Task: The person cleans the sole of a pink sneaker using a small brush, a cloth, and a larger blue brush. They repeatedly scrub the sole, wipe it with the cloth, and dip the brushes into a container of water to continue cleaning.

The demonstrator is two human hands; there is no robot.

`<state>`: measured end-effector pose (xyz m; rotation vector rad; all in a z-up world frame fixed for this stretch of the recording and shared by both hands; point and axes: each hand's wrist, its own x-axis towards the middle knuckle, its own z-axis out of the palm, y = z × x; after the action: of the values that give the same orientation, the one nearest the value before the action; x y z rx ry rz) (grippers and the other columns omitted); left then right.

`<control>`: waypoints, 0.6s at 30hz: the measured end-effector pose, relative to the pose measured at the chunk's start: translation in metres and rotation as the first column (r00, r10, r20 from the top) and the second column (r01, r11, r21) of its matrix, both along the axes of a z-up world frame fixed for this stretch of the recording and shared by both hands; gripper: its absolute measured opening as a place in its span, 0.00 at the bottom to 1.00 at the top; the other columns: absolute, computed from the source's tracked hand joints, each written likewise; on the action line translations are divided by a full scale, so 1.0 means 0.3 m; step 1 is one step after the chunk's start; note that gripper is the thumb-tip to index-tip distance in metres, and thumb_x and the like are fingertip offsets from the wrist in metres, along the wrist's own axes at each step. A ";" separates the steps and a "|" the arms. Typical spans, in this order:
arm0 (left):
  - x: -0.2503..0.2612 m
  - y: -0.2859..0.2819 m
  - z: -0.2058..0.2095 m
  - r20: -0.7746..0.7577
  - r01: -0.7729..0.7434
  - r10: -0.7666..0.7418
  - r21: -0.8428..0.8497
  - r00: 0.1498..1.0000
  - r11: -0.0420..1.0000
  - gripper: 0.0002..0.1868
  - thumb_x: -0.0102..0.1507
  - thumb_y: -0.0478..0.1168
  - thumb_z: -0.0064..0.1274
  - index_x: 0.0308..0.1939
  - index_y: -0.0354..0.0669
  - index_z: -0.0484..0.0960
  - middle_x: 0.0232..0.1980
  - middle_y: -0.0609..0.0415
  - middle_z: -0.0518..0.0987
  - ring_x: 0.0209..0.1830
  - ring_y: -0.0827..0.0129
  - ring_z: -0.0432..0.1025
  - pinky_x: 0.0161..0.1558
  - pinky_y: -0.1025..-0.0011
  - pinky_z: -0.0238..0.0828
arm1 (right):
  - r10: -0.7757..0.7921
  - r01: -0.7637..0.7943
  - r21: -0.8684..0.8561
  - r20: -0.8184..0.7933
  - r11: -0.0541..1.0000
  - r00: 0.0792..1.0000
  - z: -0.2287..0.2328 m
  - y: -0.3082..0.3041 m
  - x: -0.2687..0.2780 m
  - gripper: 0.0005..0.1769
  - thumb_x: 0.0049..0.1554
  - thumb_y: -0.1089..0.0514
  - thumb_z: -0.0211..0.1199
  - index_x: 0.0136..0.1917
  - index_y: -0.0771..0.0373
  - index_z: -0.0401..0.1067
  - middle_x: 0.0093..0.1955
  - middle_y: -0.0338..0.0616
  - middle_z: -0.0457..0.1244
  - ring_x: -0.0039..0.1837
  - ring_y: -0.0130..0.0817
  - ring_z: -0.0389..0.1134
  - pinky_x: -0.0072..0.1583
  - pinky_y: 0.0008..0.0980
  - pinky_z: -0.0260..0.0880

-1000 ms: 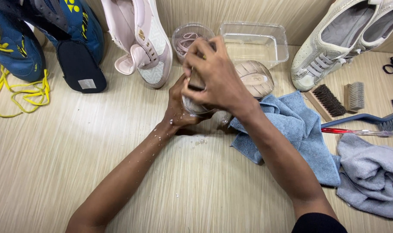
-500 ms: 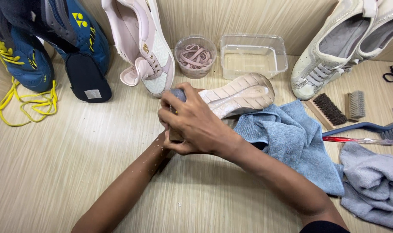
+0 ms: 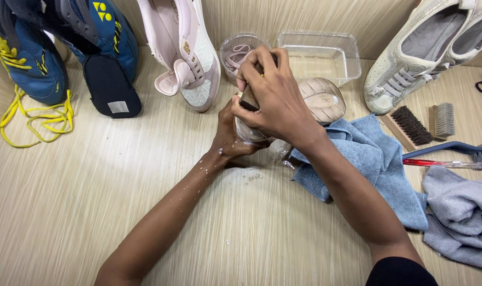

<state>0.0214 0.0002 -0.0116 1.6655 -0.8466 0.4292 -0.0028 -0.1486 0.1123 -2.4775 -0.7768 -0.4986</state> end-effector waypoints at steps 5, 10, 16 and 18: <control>0.005 -0.072 0.063 0.002 0.029 -0.029 -0.007 1.000 1.000 0.26 0.50 0.48 0.64 0.45 0.37 0.77 0.41 0.50 0.68 0.38 0.62 0.68 0.38 0.64 0.66 | 0.061 -0.049 -0.126 0.093 0.991 0.994 -0.009 0.088 -0.089 0.17 0.55 0.44 0.62 0.50 0.56 0.67 0.58 0.50 0.59 0.66 0.56 0.56 0.65 0.58 0.64; -0.023 -0.078 0.069 -0.002 0.040 -0.040 0.000 0.999 0.999 0.26 0.50 0.49 0.64 0.45 0.37 0.77 0.41 0.50 0.68 0.37 0.62 0.67 0.38 0.64 0.66 | -0.160 0.159 0.035 0.030 0.987 0.987 0.000 0.001 0.025 0.13 0.55 0.51 0.63 0.44 0.57 0.62 0.55 0.46 0.56 0.56 0.47 0.53 0.57 0.44 0.61; 0.018 -0.041 0.095 0.022 0.031 -0.031 0.023 0.999 0.999 0.27 0.49 0.49 0.65 0.45 0.37 0.77 0.40 0.51 0.67 0.37 0.62 0.67 0.37 0.64 0.65 | -0.021 0.021 -0.041 0.000 0.999 1.000 -0.057 0.001 -0.080 0.20 0.55 0.42 0.68 0.51 0.56 0.69 0.60 0.48 0.59 0.68 0.54 0.53 0.64 0.54 0.68; -0.037 -0.030 0.064 -0.018 0.030 -0.029 0.022 0.999 0.999 0.27 0.49 0.50 0.65 0.45 0.37 0.77 0.40 0.51 0.67 0.36 0.62 0.67 0.37 0.64 0.65 | -0.116 0.120 0.027 -0.113 0.992 0.987 -0.046 -0.057 -0.038 0.15 0.57 0.46 0.64 0.49 0.56 0.65 0.59 0.46 0.56 0.66 0.50 0.52 0.62 0.50 0.66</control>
<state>0.0102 -0.0088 0.0076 1.6731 -0.8644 0.3849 -0.0143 -0.1656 0.0985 -2.5066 -0.5758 -0.4073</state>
